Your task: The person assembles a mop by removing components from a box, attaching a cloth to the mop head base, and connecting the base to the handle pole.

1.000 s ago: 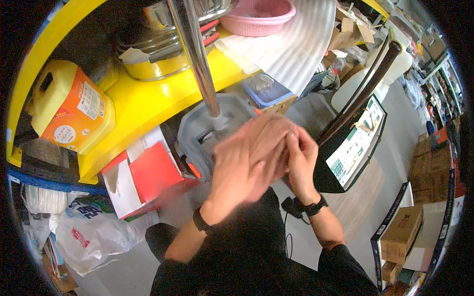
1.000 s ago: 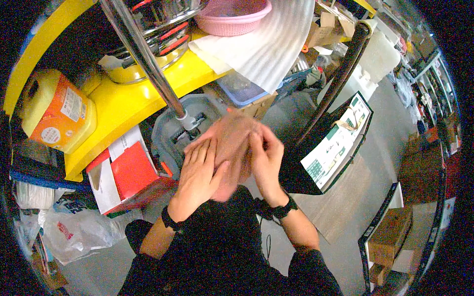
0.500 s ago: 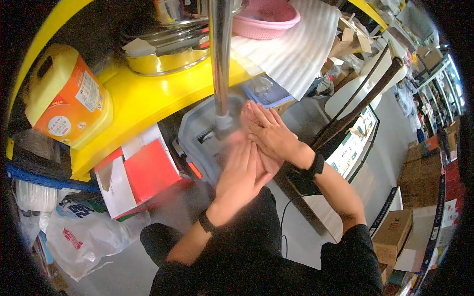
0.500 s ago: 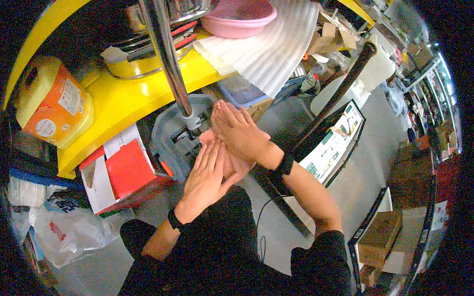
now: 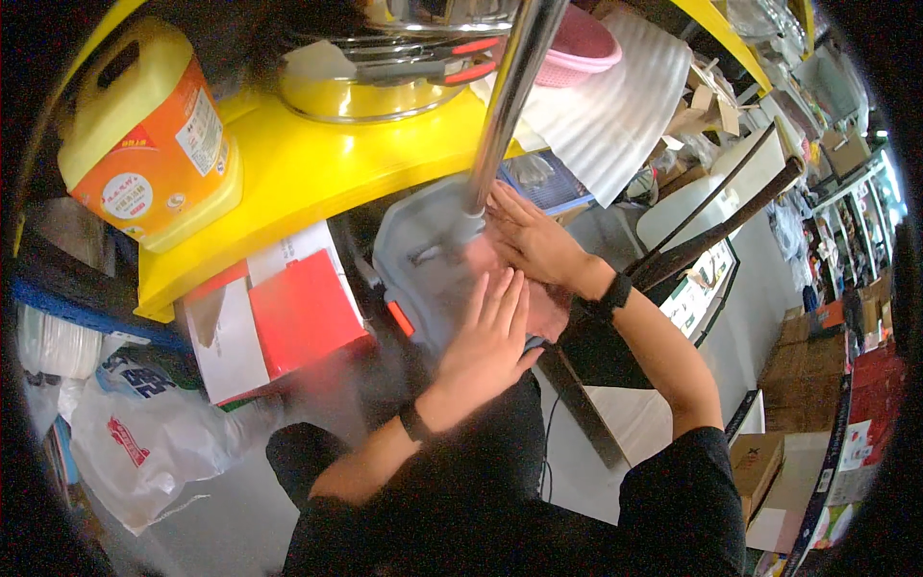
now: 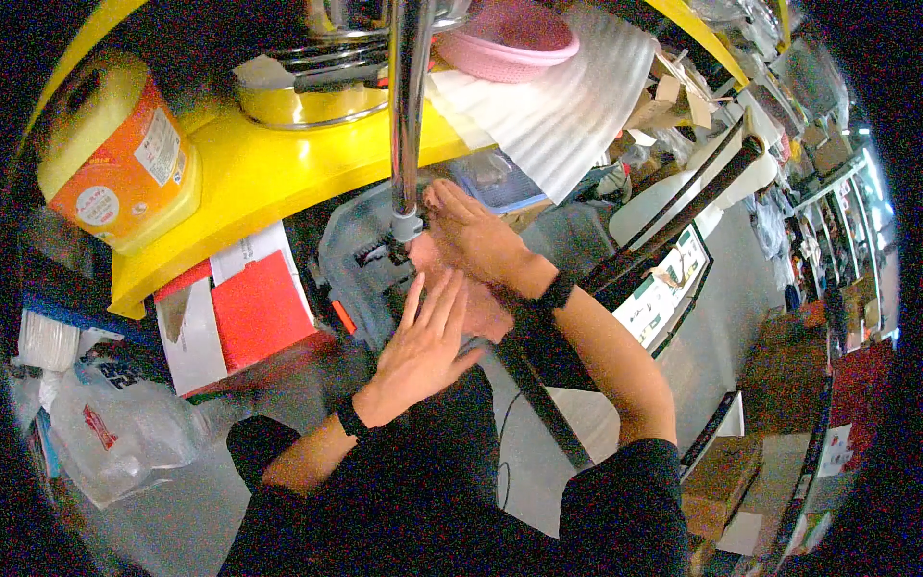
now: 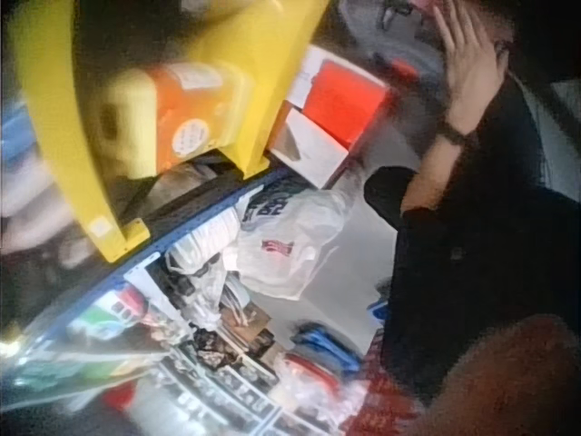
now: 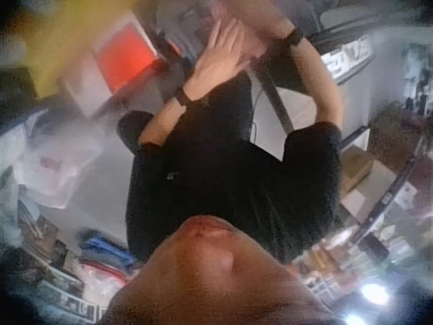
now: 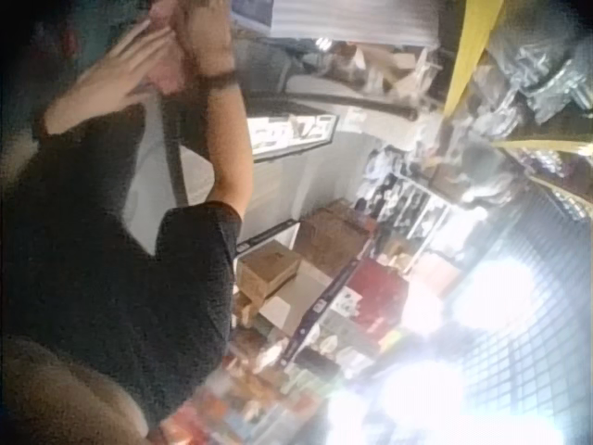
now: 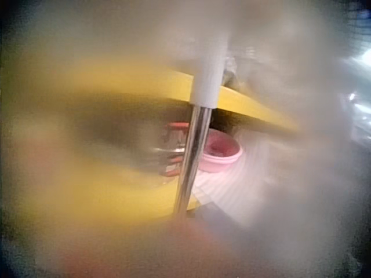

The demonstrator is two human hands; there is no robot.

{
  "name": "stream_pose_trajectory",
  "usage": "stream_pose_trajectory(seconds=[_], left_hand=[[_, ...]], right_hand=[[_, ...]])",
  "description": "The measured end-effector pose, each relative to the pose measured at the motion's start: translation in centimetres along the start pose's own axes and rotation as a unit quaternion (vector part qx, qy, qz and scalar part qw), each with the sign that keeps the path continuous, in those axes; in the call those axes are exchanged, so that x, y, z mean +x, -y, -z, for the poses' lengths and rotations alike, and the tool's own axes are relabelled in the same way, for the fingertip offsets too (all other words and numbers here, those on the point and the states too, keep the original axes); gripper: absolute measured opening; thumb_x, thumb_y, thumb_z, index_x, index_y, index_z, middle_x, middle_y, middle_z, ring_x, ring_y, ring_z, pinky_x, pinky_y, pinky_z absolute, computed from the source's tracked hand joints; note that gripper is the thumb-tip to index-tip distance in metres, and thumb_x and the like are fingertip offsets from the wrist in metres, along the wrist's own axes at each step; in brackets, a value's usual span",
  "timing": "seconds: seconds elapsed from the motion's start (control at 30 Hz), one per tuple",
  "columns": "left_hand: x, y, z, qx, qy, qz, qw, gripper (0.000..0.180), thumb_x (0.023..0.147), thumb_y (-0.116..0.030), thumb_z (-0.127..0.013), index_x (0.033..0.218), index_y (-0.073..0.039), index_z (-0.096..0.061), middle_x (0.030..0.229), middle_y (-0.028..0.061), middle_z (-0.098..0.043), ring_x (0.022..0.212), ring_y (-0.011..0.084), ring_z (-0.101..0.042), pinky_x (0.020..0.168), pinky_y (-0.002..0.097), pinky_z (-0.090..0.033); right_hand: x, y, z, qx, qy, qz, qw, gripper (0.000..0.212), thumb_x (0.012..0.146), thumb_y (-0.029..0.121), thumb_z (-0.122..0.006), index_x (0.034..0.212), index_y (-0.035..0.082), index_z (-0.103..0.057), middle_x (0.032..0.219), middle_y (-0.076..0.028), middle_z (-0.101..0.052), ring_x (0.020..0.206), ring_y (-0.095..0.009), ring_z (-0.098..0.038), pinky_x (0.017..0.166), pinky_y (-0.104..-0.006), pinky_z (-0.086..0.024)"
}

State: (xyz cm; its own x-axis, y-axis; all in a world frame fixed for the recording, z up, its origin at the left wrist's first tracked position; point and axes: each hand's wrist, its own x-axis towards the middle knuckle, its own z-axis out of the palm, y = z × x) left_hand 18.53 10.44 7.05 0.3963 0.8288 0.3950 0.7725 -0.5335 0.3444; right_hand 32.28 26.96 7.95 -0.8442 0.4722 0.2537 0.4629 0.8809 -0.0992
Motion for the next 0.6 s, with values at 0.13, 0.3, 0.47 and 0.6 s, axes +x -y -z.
stream_pose_trajectory(seconds=[0.13,0.3,0.47,0.6], left_hand=[[0.0,0.5,-0.2,-0.015,-0.011,0.002,1.000,0.083,0.083,-0.043,-0.066,0.134,0.016,-0.038,0.144,0.0277,-0.038,0.140,0.0376,-0.030,0.118,0.0492,-0.016],[-0.1,0.5,-0.2,-0.034,-0.011,0.011,0.999,0.085,0.081,-0.041,-0.068,0.137,0.014,-0.035,0.146,0.0269,-0.035,0.140,0.0368,-0.030,0.119,0.0487,-0.016],[-0.4,0.1,0.1,-0.046,-0.005,0.006,0.999,0.087,0.079,-0.037,-0.069,0.139,0.013,-0.032,0.149,0.0257,-0.032,0.141,0.0350,-0.028,0.119,0.0493,-0.015],[-0.6,0.0,0.3,-0.044,0.018,0.002,0.999,0.087,0.078,-0.034,-0.071,0.142,0.009,-0.031,0.150,0.0237,-0.031,0.143,0.0330,-0.025,0.119,0.0512,-0.012]], right_hand=[[-2.6,2.5,2.5,-0.002,0.038,-0.023,0.999,0.054,0.089,0.014,-0.057,0.138,-0.003,-0.043,0.148,-0.023,-0.034,0.139,-0.039,-0.032,0.114,-0.0406,-0.031],[-8.4,4.3,3.0,0.121,0.005,-0.101,0.987,0.041,0.088,0.010,-0.062,0.128,0.000,-0.057,0.133,-0.023,-0.051,0.126,-0.038,-0.049,0.104,-0.0412,-0.041],[-9.7,5.0,4.2,0.100,0.017,-0.172,0.980,0.040,0.087,0.011,-0.061,0.125,0.000,-0.057,0.123,-0.021,-0.059,0.110,-0.039,-0.058,0.098,-0.0420,-0.046],[-4.9,3.3,3.8,0.085,-0.044,-0.169,0.981,0.040,0.089,0.010,-0.055,0.128,0.001,-0.055,0.126,-0.022,-0.057,0.112,-0.040,-0.056,0.100,-0.0426,-0.045]])
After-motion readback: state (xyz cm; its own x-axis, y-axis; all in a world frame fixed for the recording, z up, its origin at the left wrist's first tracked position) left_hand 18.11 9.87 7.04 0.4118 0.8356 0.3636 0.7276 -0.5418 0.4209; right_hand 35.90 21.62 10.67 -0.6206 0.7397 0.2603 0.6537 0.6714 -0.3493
